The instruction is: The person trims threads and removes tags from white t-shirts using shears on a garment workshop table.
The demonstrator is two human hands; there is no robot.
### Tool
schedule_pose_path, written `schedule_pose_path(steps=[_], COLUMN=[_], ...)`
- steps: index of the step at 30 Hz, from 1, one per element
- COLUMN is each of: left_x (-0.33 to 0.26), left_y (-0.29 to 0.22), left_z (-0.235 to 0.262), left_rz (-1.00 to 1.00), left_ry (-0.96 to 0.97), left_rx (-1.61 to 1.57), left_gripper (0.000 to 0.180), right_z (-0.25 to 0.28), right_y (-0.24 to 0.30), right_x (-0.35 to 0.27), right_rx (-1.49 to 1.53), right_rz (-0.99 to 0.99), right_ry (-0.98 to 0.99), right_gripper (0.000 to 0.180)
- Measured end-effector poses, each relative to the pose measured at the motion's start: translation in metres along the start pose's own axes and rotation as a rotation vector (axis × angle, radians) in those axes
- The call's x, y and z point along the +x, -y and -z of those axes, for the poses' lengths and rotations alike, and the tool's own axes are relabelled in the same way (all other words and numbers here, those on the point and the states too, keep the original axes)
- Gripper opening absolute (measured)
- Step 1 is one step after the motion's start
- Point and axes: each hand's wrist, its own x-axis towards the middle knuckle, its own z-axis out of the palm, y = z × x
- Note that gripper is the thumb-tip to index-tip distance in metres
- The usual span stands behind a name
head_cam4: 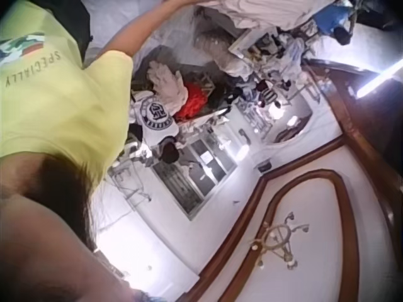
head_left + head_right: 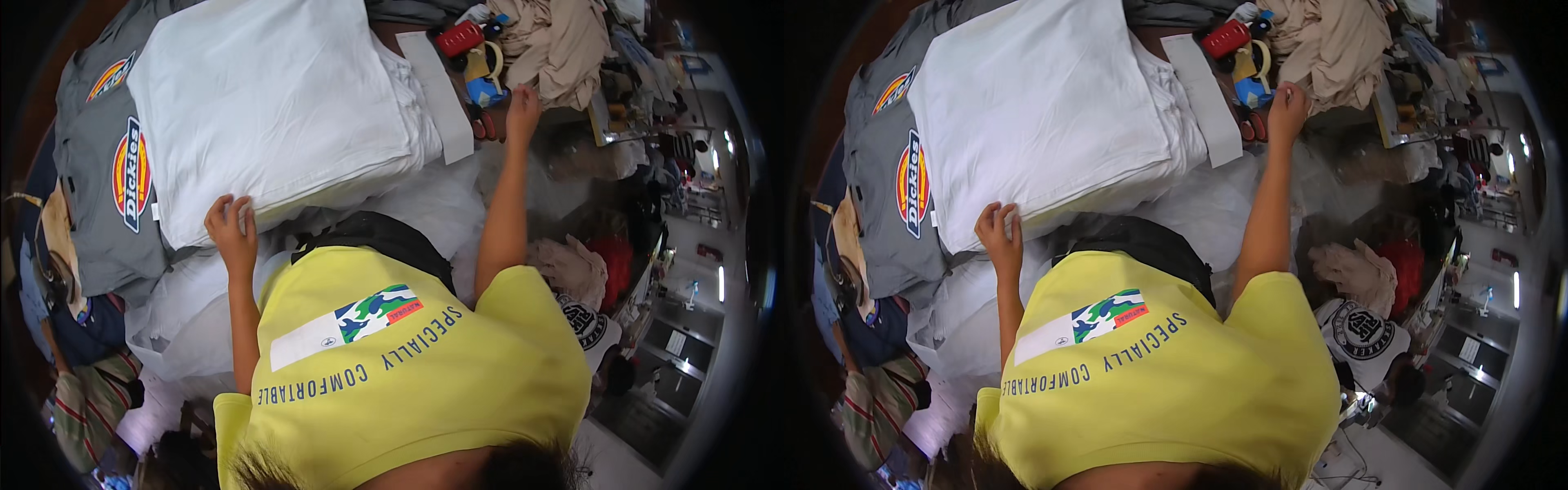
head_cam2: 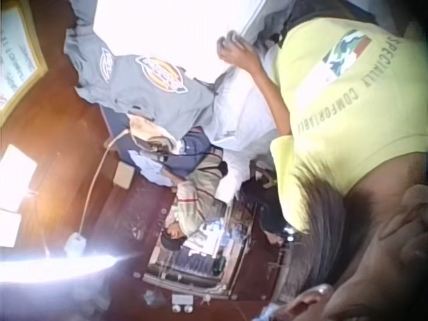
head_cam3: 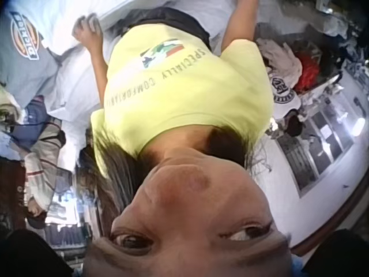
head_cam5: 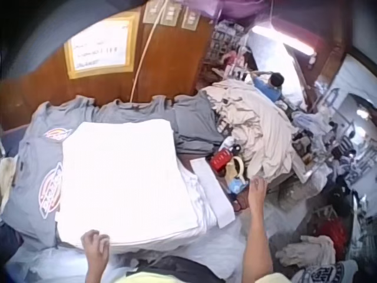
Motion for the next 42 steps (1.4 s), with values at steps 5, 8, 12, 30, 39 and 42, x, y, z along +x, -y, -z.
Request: schedule_pose_path(steps=[5, 8, 12, 30, 39, 42], left_x=[-0.003, -0.002, -0.005, -0.009, -0.008, -0.010], left_y=[-0.006, -0.005, -0.006, -0.012, -0.012, -0.007], left_z=[-0.006, -0.002, -0.003, -0.009, -0.009, -0.011], left_rz=[-0.011, -0.009, -0.016, 0.036, 0.037, 0.034], left_ry=[-0.026, -0.034, -0.050, -0.086, -0.083, -0.094], left_rx=[-0.036, -0.005, -0.001, 0.003, 0.000, -0.009], left_gripper=[0.021, 0.021, 0.023, 0.025, 0.024, 0.023], right_z=[0.002, -0.005, -0.004, 0.000, -0.023, -0.020], right_y=[0.032, 0.010, -0.019, -0.009, -0.042, -0.039], right_x=[0.031, 0.031, 0.037, 0.015, -0.013, -0.012], right_rx=[0.216, 0.566, 0.824, 0.568, -0.039, -0.324], right_rz=[-0.758, -0.757, -0.793, -0.698, -0.235, -0.077], right_ry=[0.265, 0.250, 0.166, 0.095, -0.169, -0.192], right_gripper=[0.046, 0.027, 0.017, 0.030, 0.017, 0.014])
